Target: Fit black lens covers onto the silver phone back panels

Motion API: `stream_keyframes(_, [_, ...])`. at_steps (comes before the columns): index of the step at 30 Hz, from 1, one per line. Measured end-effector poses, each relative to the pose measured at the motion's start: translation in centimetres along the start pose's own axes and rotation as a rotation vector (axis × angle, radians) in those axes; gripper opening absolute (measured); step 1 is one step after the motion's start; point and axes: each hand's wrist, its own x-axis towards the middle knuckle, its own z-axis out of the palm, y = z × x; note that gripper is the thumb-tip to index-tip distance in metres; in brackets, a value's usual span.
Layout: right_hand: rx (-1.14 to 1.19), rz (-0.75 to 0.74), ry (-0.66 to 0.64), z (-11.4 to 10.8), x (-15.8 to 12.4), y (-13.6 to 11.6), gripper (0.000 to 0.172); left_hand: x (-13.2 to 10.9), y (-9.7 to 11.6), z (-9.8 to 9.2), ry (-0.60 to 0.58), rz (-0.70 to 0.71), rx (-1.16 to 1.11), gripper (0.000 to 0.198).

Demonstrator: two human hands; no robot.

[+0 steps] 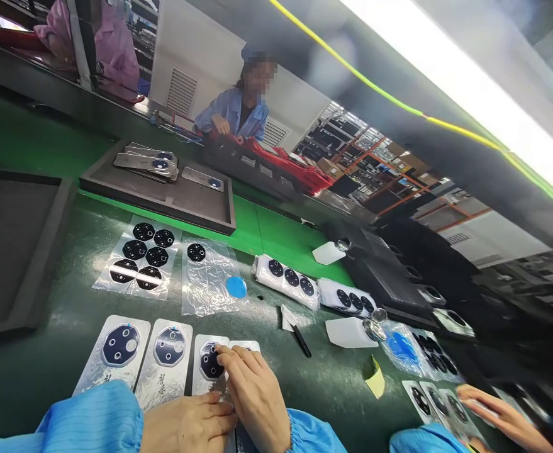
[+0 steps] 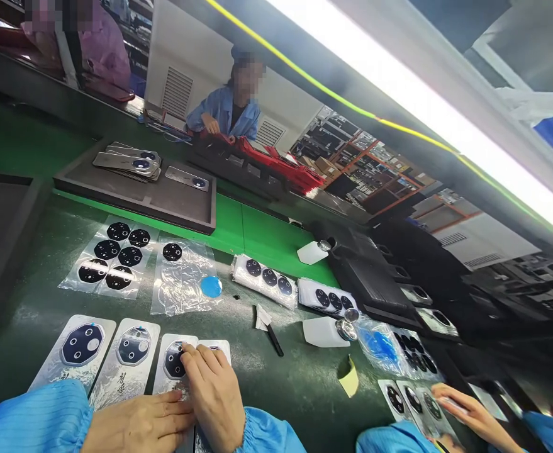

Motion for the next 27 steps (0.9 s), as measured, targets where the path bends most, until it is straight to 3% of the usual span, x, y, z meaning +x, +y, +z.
stream_keyframes(4, [0.031,-0.010,0.000,0.4,0.1,-0.2,0.032,0.3,0.2,-0.6,-0.039,-0.024,-0.065,0.024])
stream_keyframes(10, [-0.007,-0.236,-0.056,0.2,0.6,1.7,0.037,-0.2,0.2,-0.6,-0.055,-0.015,-0.009,0.031])
stream_keyframes(16, [-0.072,-0.021,0.027,0.8,-0.1,0.5,0.038,-0.4,0.1,-0.2,-0.068,-0.019,-0.022,0.028])
stream_keyframes(20, [-0.092,0.124,0.002,0.4,-1.1,-0.6,0.031,-0.2,0.1,-0.2,-0.081,-0.031,-0.066,0.024])
stream_keyframes(27, [0.384,0.322,-0.071,0.0,1.3,1.9,0.018,-0.2,0.0,-1.1,-0.201,-0.048,-0.118,0.034])
